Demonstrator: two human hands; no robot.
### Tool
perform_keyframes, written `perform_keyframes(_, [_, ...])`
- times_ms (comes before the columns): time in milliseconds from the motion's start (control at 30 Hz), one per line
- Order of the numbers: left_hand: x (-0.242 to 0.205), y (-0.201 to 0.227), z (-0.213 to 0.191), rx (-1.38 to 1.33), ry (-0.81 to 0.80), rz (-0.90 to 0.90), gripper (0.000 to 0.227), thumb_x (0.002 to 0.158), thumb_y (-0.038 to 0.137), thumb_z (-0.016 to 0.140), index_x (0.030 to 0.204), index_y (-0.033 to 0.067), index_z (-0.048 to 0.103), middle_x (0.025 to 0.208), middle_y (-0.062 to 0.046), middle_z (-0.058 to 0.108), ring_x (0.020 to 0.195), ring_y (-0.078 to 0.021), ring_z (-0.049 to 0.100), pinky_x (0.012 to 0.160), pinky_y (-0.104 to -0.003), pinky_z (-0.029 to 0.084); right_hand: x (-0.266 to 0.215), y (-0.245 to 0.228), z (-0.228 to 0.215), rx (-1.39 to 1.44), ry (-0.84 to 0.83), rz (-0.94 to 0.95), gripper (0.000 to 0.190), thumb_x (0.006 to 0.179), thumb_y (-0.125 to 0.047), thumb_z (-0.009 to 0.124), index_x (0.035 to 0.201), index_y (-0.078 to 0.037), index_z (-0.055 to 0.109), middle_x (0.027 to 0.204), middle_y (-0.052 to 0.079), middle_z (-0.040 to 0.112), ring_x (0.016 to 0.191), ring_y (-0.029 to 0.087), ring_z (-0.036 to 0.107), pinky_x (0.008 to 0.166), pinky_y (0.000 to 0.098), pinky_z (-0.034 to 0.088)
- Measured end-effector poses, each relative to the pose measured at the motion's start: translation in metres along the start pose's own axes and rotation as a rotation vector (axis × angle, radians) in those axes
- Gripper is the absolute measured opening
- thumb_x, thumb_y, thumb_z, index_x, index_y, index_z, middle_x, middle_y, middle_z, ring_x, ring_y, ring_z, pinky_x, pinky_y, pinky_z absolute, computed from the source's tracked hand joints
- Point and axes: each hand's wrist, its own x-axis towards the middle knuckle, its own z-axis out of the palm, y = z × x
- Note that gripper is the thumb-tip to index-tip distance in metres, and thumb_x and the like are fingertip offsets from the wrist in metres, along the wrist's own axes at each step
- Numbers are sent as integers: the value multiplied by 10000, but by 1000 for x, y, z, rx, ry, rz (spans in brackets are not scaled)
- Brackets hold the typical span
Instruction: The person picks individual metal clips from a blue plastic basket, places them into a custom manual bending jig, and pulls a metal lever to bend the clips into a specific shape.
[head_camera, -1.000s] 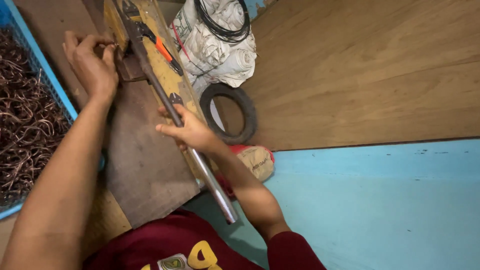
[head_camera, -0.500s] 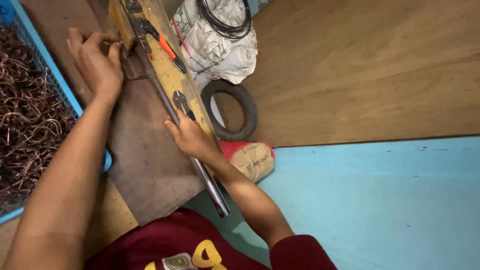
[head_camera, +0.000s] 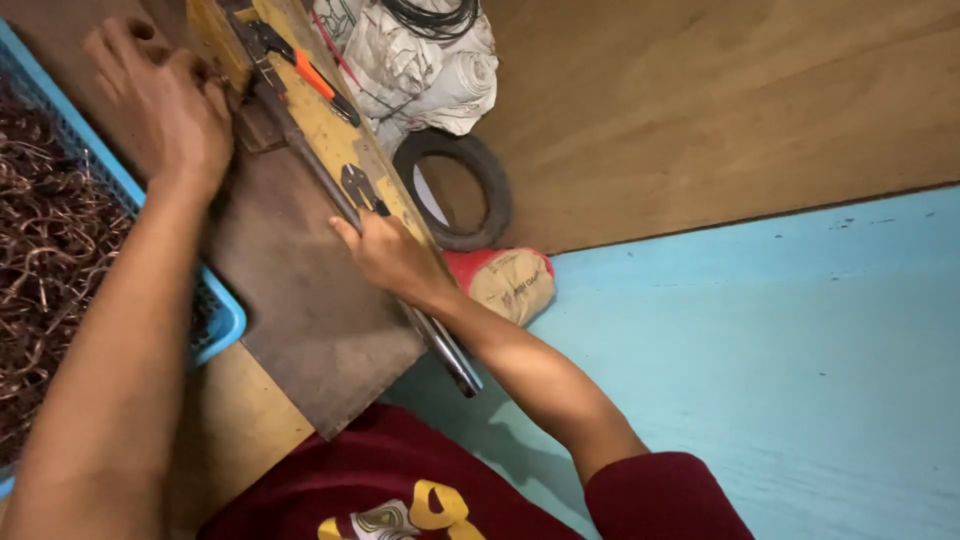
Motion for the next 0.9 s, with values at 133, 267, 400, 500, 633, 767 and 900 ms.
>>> perform_keyframes(133, [-4, 3, 0, -64, -11, -44, 112, 955, 97, 832, 988, 2, 783, 1418, -269, 429, 1362, -474, 261, 975, -596, 420, 17, 27, 41, -70, 88, -72, 543, 1019, -508, 484, 795, -20, 559, 758, 250, 683, 679, 484, 646, 568, 577, 446])
perform_keyframes(267, [2, 10, -4, -265, 62, -68, 85, 882, -8, 765, 950, -51, 738, 1311, -259, 444, 1272, -448, 390, 920, -616, 433, 29, 37, 58, -74, 278, -163, 461, 1022, -462, 508, 967, -20, 629, 693, 243, 645, 633, 464, 621, 530, 562, 413])
perform_keyframes(400, [2, 1, -1, -237, 13, -89, 120, 910, 3, 789, 1026, -22, 770, 1328, -286, 453, 1264, -491, 364, 955, -663, 407, 26, 22, 47, 54, 156, -126, 530, 1023, -465, 459, 1076, 21, 665, 929, 298, 735, 907, 508, 690, 707, 569, 500])
perform_keyframes(500, [1, 5, -7, -248, -7, -87, 134, 913, 6, 801, 991, -79, 734, 1315, -271, 450, 1265, -455, 381, 952, -621, 423, 21, 19, 41, 69, 79, -44, 449, 1036, -439, 466, 905, -29, 592, 852, 262, 705, 834, 507, 654, 643, 557, 426])
perform_keyframes(633, [5, 4, 3, -274, -3, -77, 135, 884, 30, 768, 962, -65, 713, 1309, -279, 467, 1234, -484, 401, 895, -664, 434, 28, 14, 39, 37, 38, 96, 491, 1012, -476, 468, 963, -22, 648, 950, 281, 730, 941, 516, 665, 733, 586, 468])
perform_keyframes(767, [-5, 1, 7, -254, 15, -103, 86, 893, 7, 774, 960, -44, 756, 1245, -229, 500, 1199, -415, 431, 888, -608, 429, 22, 3, 36, 35, -67, 253, 552, 1018, -510, 446, 875, -14, 641, 890, 208, 720, 824, 451, 680, 660, 546, 465])
perform_keyframes(900, [-2, 2, 11, -231, -40, -168, 94, 929, 17, 831, 1001, -6, 775, 1322, -243, 531, 1245, -432, 429, 986, -628, 410, 23, 0, 32, 22, -41, 177, 527, 1034, -474, 440, 906, -9, 650, 926, 237, 737, 860, 480, 680, 669, 574, 465])
